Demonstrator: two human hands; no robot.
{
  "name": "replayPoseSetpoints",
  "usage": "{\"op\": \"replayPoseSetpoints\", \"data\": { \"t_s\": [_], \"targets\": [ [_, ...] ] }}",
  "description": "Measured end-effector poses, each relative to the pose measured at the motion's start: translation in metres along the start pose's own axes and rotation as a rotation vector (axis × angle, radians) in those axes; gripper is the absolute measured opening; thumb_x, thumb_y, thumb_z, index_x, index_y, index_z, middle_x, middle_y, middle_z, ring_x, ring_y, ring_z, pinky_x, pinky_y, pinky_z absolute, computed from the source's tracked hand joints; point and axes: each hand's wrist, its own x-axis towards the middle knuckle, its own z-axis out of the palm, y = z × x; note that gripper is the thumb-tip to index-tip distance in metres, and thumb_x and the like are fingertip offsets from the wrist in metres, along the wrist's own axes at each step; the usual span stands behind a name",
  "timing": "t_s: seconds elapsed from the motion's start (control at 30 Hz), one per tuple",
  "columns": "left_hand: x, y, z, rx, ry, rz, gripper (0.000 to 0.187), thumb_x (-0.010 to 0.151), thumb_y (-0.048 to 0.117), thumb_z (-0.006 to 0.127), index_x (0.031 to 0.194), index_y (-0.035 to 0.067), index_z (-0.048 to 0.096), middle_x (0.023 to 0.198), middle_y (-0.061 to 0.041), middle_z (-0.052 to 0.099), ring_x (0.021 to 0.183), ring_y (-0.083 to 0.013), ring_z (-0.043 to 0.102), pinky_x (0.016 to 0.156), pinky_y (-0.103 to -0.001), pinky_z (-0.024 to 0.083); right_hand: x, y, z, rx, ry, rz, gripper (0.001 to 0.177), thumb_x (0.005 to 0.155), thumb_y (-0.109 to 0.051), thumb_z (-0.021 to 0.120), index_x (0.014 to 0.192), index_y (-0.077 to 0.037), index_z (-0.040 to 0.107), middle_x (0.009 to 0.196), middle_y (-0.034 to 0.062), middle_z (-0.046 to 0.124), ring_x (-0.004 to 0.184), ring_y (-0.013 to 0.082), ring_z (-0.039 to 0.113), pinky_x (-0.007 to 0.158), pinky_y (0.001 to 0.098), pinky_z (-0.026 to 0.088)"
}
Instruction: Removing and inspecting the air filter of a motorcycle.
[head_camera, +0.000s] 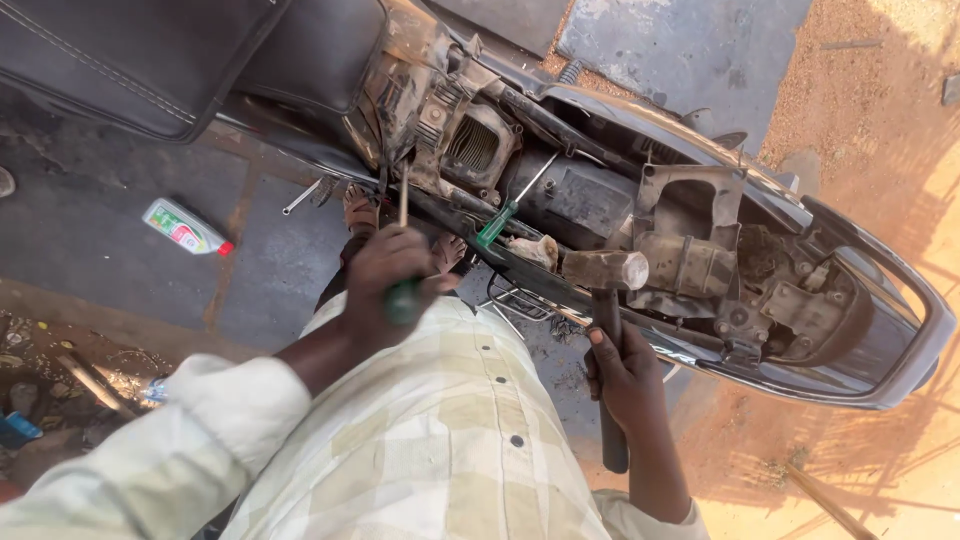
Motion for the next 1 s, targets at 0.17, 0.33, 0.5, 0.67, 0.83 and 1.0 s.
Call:
{"op": "replayPoseSetpoints", "data": {
  "t_s": [0.17, 0.33, 0.5, 0.67, 0.83, 1.0],
  "targets": [
    [0.048, 0.065, 0.081, 0.049, -0.224, 0.326, 0.04, 0.089, 0.04, 0.079, 0.069, 0.014, 0.056, 0.063, -0.004, 0.056, 0.061, -0.0203, 0.057, 0.06, -0.04, 0.045, 0.027, 0.0, -0.022, -0.488, 0.088, -0.271, 0.03, 0.094, -0.034, 0.071, 0.102, -0.005, 0.064, 0.063, 0.0068, 0.059, 0.05, 0.0204, 0.055, 0.047, 0.0339, 0.045],
    [0.047, 0.076, 0.035, -0.04, -0.324, 0.389, 0.043, 0.089, 0.04, 0.081, 0.067, 0.013, 0.055, 0.061, -0.004, 0.056, 0.061, -0.024, 0.06, 0.058, -0.041, 0.045, 0.043, -0.03, -0.04, -1.045, 0.273, -0.51, 0.036, 0.078, -0.036, 0.084, 0.096, -0.008, 0.071, 0.072, 0.011, 0.068, 0.064, 0.032, 0.067, 0.058, 0.0438, 0.052],
    [0.027, 0.07, -0.014, 0.209, -0.432, -0.004, 0.035, 0.086, 0.028, 0.078, 0.065, 0.009, 0.057, 0.06, -0.009, 0.059, 0.056, -0.0315, 0.062, 0.054, -0.047, 0.047, 0.094, -0.036, -0.047, -1.427, 0.297, -0.691, 0.035, 0.077, -0.025, 0.083, 0.107, -0.011, 0.074, 0.099, 0.0091, 0.07, 0.096, 0.0286, 0.066, 0.085, 0.0428, 0.05],
    [0.003, 0.067, -0.029, 0.374, -0.326, -0.306, 0.031, 0.083, 0.026, 0.079, 0.068, 0.007, 0.06, 0.063, -0.015, 0.061, 0.06, -0.0389, 0.062, 0.054, -0.05, 0.049, 0.104, -0.045, -0.046, -1.411, 0.26, -0.719, 0.042, 0.075, -0.025, 0.085, 0.115, -0.016, 0.075, 0.109, 0.0093, 0.067, 0.11, 0.0314, 0.061, 0.092, 0.0452, 0.046],
    [-0.001, 0.076, -0.025, 0.3, -0.274, -0.293, 0.019, 0.081, 0.011, 0.073, 0.07, 0.008, 0.058, 0.067, -0.012, 0.063, 0.063, -0.0353, 0.064, 0.055, -0.046, 0.05, 0.094, -0.039, -0.032, -1.323, 0.308, -0.715, 0.051, 0.077, -0.024, 0.085, 0.126, -0.014, 0.074, 0.12, 0.0121, 0.064, 0.116, 0.0354, 0.059, 0.094, 0.0498, 0.047],
    [0.042, 0.099, 0.004, -0.109, -0.572, 0.064, 0.029, 0.054, 0.011, 0.072, 0.071, 0.008, 0.048, 0.073, -0.008, 0.054, 0.072, -0.0305, 0.059, 0.066, -0.044, 0.044, 0.04, -0.056, 0.032, -0.133, -0.29, -0.069, 0.041, 0.095, -0.035, 0.064, 0.127, -0.012, 0.07, 0.115, 0.0098, 0.065, 0.091, 0.0158, 0.068, 0.086, 0.0399, 0.059]
  ]
}}
